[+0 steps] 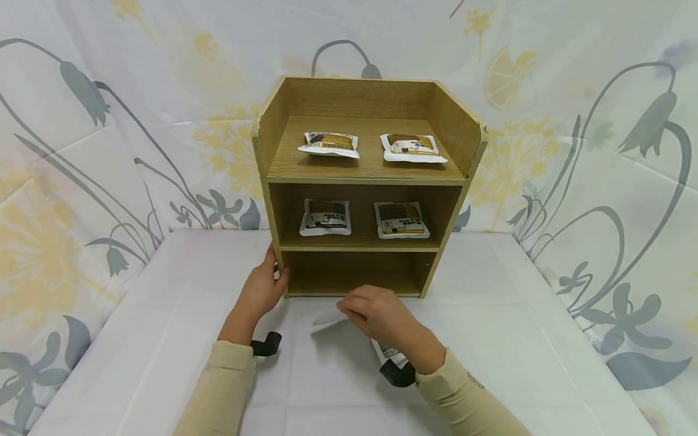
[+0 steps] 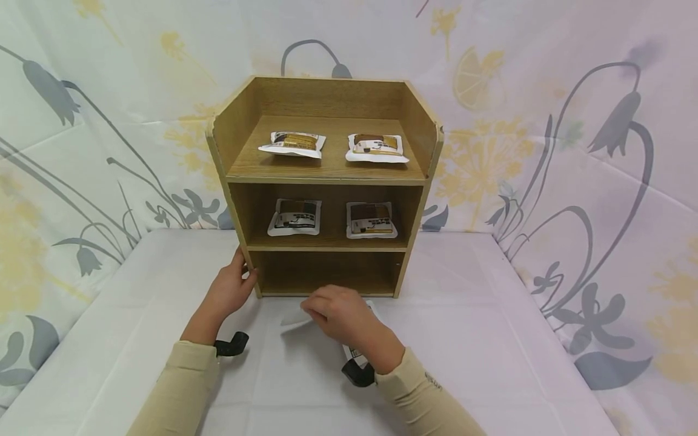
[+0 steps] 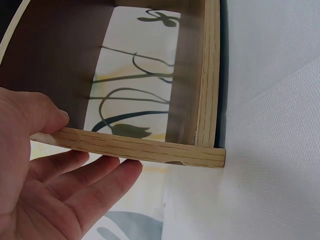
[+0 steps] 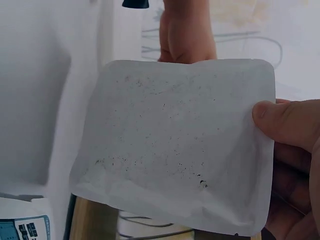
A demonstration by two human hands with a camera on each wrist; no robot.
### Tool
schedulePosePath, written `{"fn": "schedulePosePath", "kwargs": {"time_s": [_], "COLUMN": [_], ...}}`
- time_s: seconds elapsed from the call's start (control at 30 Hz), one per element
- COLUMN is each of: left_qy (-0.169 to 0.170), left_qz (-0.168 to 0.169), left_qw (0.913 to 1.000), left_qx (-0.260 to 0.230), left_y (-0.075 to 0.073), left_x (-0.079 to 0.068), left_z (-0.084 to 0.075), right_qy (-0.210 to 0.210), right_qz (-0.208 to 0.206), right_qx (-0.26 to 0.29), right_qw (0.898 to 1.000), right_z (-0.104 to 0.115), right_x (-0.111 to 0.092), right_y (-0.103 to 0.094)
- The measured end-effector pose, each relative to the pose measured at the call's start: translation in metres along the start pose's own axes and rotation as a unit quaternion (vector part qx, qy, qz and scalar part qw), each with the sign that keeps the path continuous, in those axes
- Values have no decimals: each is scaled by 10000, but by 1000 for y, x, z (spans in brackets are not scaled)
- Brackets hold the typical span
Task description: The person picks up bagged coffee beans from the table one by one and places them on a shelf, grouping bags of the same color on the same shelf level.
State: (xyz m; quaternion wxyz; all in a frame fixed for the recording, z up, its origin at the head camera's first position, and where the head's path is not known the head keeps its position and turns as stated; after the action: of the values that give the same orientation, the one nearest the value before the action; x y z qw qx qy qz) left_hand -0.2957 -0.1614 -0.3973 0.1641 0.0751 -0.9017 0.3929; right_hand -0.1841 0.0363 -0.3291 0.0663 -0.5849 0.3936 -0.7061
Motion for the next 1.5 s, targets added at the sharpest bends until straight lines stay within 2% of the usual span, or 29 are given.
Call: {"fn": "schedulePosePath", "kwargs": {"time_s": [0.13, 0.37, 0.9, 1.5], "left_qy": [-41, 147, 53, 3], "left_qz": [16, -119, -55, 3], "left_qw": [10000, 9998, 10000, 10000], "left_qx": [-1, -21, -18, 53], "left_y": [1, -2, -2, 1], "left_x": [-1, 1, 1, 1], "left_z": [1, -2, -1, 1], "right_qy": [30, 19, 313, 331], "right_qz": [-63, -336, -794, -819], "right_qx": [51, -14, -260, -539], "right_qw": [10000, 9994, 9960, 9946], "right_z": [-1, -4, -21, -43], "right_x": [3, 12, 21, 12], "right_y": [-2, -7, -8, -13]}}
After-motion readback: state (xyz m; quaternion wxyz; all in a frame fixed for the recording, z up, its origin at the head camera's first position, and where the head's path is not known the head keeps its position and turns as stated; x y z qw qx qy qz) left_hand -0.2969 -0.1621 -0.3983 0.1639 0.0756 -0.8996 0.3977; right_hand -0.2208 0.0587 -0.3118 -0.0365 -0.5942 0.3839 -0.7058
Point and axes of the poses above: each hand's wrist, its own x-axis towards the middle knuckle, its own y-axis out of the palm, z = x × y, the point moved 9 cm from there along x, towards the middle knuckle, and after that the axes turned 11 degrees about -z, right-handed, at the moved point
